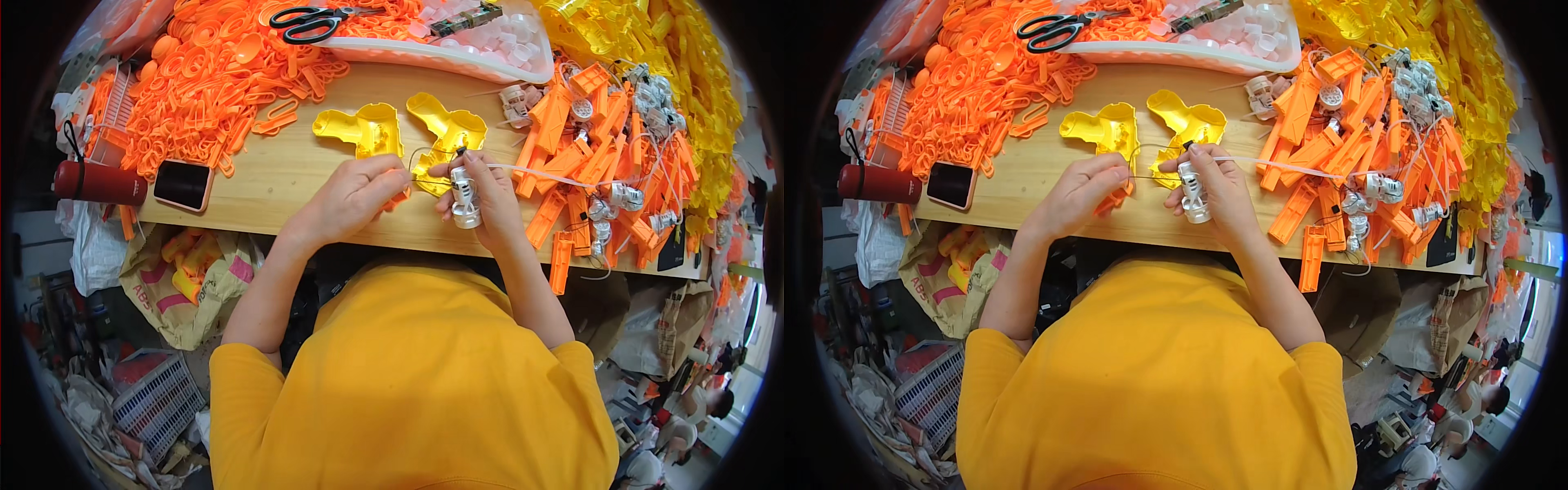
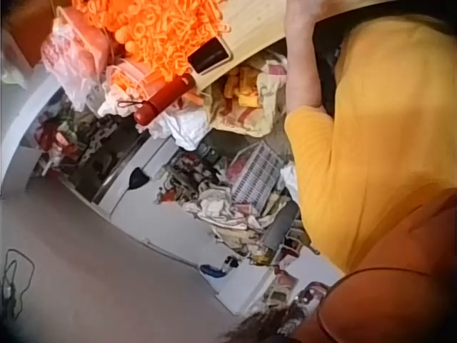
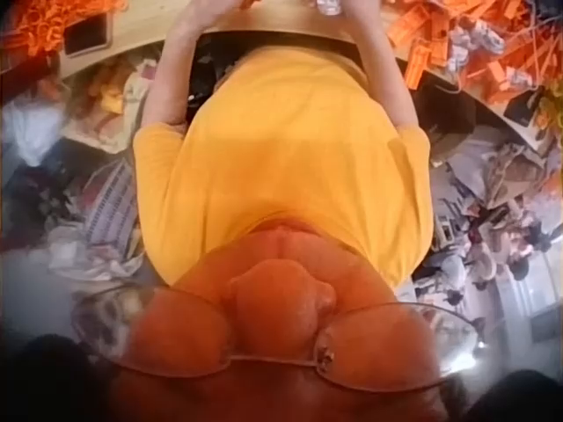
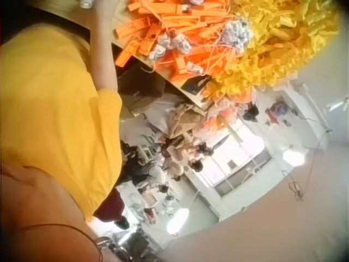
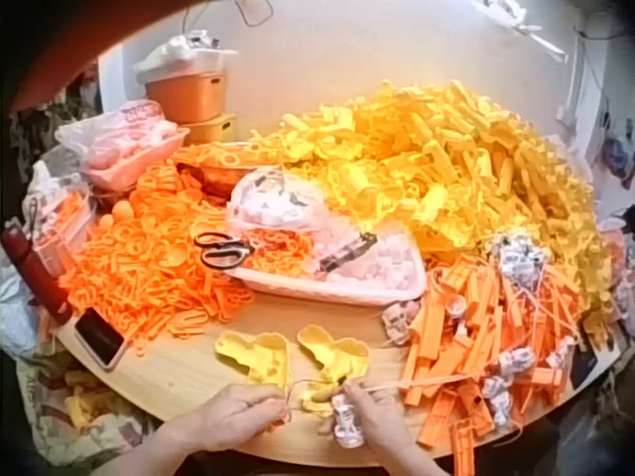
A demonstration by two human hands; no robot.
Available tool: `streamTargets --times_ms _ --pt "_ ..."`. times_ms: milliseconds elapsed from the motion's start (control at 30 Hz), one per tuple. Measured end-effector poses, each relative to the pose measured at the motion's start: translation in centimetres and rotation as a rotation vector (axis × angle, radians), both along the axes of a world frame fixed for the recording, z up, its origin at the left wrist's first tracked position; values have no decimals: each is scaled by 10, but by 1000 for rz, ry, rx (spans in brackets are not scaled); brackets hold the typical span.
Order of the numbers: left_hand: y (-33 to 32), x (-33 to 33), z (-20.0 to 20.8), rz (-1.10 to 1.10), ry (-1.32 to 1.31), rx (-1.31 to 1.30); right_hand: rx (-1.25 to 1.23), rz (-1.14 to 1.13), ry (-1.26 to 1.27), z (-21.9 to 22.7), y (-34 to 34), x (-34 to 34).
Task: Assembling plastic toy gun components and fitting them into the outer yellow shells on a cluttered workbench.
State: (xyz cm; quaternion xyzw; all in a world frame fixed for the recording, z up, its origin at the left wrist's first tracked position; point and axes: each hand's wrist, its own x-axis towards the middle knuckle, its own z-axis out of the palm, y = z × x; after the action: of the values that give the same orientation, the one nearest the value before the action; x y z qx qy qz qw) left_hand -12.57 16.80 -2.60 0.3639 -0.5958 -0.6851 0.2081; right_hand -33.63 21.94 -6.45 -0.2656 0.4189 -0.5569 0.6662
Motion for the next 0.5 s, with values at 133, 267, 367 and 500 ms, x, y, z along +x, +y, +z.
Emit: streamTargets --times_ms 133,267,367,500 --pt "-8 4 -12 -20 -285 -470 36 44 -96 5 -2 3" --pt "-4 -5 -26 12 -276 -323 94 45 -157 5 -6 2" --pt "-3 -6 -25 1 -248 -312 150 8 -187 7 -6 -1" --pt "-4 -7 -13 48 -200 -658 174 11 -199 5 -5 -7"
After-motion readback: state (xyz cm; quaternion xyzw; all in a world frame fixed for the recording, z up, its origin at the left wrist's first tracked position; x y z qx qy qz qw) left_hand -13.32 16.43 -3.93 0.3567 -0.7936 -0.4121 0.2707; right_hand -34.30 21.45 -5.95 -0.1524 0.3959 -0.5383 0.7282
